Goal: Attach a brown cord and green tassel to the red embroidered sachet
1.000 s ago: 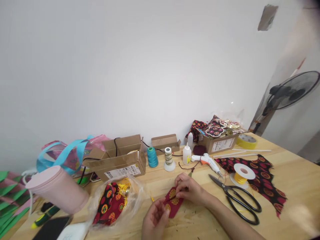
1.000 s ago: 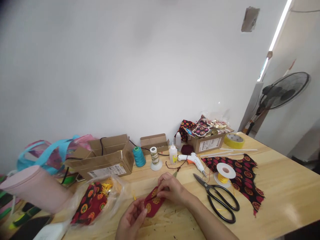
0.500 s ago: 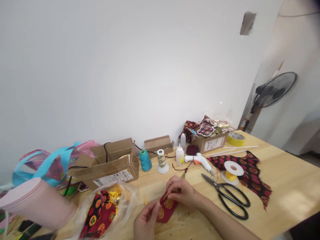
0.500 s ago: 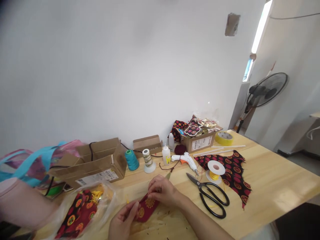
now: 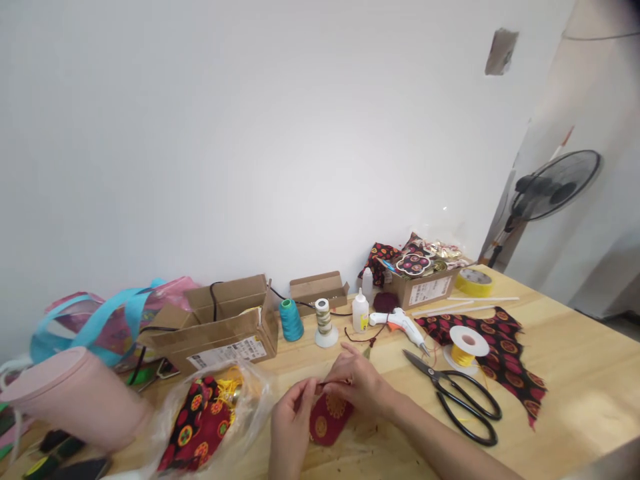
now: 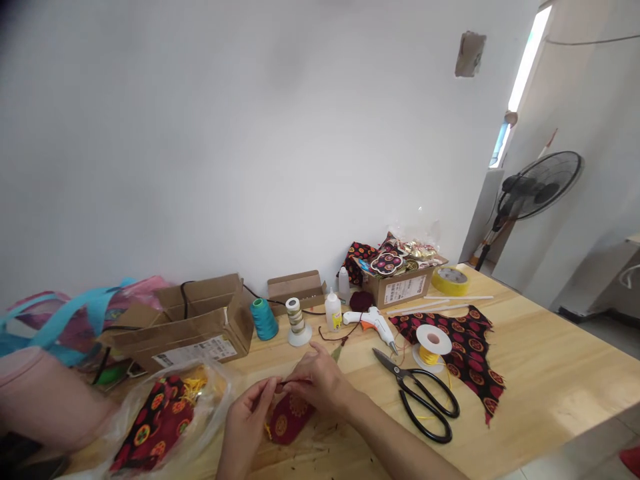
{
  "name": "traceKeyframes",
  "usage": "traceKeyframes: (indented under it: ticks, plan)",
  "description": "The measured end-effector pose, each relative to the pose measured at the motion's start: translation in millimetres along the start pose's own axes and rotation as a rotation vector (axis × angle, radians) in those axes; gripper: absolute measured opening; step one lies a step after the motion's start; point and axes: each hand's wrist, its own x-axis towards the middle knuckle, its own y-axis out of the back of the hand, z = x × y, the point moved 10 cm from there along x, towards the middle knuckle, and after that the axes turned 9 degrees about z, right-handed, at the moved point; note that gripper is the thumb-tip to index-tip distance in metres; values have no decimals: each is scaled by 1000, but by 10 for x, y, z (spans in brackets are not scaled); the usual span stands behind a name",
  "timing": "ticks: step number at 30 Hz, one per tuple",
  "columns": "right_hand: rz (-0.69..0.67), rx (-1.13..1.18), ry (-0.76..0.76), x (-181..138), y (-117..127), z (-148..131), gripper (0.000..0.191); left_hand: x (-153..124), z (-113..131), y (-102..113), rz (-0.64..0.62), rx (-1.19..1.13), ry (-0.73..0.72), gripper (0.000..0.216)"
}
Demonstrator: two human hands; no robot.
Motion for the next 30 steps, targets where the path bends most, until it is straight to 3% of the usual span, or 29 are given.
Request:
traceKeyframes:
  ticks: [5,10,17,27,30]
  plan:
    - [48,22,-98,-58,-33,133,17,-64,-130,-60,-27,-179,131,35]
    - [37,79,-76,-117,-78,116,13,-72,-151,-96,-44,-217,114,24]
    - [42,100,-55,-115,-48,55,14,-32,-293,-34,-10,-184,153,25]
    - [46,122,-71,-127,-57,103,14,-30,-166,-71,-77,-92,27,25]
    - [75,136,-93,-120,-36,125,12,-35,-190,-47,-44,-124,77,31]
